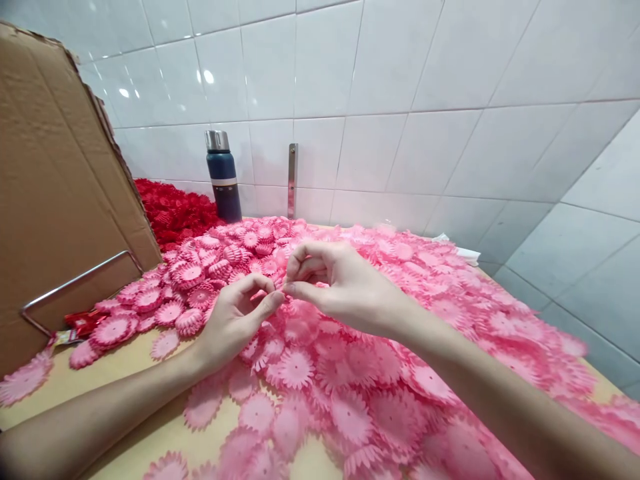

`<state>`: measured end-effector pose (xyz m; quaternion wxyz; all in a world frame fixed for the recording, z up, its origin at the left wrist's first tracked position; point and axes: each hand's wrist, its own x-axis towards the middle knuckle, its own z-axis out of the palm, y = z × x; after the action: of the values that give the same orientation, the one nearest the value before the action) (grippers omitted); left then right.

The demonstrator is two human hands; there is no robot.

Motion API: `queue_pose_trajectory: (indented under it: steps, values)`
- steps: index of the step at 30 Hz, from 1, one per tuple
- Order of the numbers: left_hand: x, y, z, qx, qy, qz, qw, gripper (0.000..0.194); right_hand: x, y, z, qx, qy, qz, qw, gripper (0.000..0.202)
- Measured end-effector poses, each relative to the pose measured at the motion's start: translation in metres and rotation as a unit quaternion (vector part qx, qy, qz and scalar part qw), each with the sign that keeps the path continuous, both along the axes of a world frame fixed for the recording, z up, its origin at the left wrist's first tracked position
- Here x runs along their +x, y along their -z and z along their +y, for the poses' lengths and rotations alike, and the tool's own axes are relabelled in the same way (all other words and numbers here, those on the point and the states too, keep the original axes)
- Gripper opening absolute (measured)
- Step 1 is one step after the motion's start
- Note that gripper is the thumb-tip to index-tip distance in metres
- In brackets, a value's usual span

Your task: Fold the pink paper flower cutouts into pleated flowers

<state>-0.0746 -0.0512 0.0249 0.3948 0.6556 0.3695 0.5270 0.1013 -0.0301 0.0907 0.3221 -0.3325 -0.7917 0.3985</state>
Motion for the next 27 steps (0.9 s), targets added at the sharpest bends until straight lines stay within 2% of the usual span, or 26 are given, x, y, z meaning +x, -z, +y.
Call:
queue_pose_trajectory:
  steps: [12,22,27]
  values:
    - [-0.004,0.000,-0.001,-0.009,0.028,0.013,0.999,0.022,0.000,-0.003,-0.002,0.015,-0.011,-0.009,1.000,0.009]
    - [-0.005,-0.002,-0.003,-0.013,0.020,0.004,1.000,0.017,0.005,-0.005,-0.001,0.016,0.004,-0.020,1.000,0.008]
    - [-0.005,-0.004,-0.005,0.010,0.013,-0.015,1.000,0.018,0.017,-0.004,0.012,-0.039,0.010,0.021,0.999,0.016]
